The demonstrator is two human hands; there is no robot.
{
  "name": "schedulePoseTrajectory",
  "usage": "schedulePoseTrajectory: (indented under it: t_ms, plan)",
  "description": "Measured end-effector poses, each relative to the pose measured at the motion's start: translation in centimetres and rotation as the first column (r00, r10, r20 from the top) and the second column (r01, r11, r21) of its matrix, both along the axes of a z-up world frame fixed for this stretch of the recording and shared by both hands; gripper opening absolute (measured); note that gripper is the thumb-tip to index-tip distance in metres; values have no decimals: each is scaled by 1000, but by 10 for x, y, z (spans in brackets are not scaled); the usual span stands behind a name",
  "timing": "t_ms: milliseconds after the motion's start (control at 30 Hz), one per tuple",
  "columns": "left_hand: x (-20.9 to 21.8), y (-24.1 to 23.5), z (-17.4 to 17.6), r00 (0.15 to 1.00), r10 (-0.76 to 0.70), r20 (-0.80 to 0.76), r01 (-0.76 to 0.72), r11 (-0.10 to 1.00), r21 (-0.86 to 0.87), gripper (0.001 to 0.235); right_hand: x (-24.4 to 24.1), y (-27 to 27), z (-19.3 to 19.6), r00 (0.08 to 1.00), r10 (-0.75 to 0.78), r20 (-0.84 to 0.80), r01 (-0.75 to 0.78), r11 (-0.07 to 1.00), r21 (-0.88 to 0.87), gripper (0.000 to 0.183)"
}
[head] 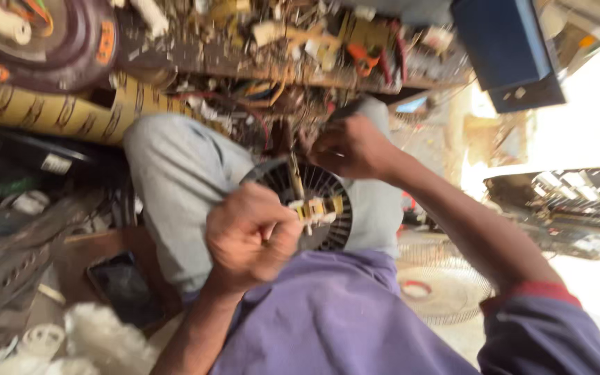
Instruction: The person repairs a fan motor by applying tape to the coil assembly, cutting a piece of insulation with scissors, and then fitting the insulation into the motor's slots by hand.
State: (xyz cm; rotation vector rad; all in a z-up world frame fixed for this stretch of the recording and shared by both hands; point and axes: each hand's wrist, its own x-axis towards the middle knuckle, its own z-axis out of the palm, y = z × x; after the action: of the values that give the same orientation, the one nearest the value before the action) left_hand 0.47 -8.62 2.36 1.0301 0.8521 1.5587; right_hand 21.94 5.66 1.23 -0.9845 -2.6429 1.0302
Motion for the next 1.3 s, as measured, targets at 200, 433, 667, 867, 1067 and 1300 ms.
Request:
schedulePoseTrajectory:
  t_ms: [200, 433, 667, 867, 1067, 1300]
  plan:
    - [-5, 96, -24, 511, -446, -735, 551, 826, -119, 20, 22, -50, 65, 983, 183, -7, -182, 975, -130, 22]
    - [-8, -27, 1, 811, -51, -583, 295, 896, 331, 16, -18, -69, 118, 908, 376, -183, -374, 926, 47, 15]
    - [1, -33, 4, 759, 206, -618, -9, 952, 307, 15, -11, -21, 40, 997, 79, -13, -78, 995, 57, 10]
    - [-4, 22, -18, 942, 32, -333, 53, 969, 243, 16, 29, -21, 32, 978, -90, 186, 75, 994, 85, 8]
    - [-21, 71, -25, 802, -303, -514, 347, 938, -12, 8, -1, -102, 79, 852, 506, 134, -506, 862, -38, 17]
    - [-18, -17, 8, 383, 291, -877, 360, 827, 432, 8, -19, -21, 31, 995, 79, 53, -81, 995, 53, 8]
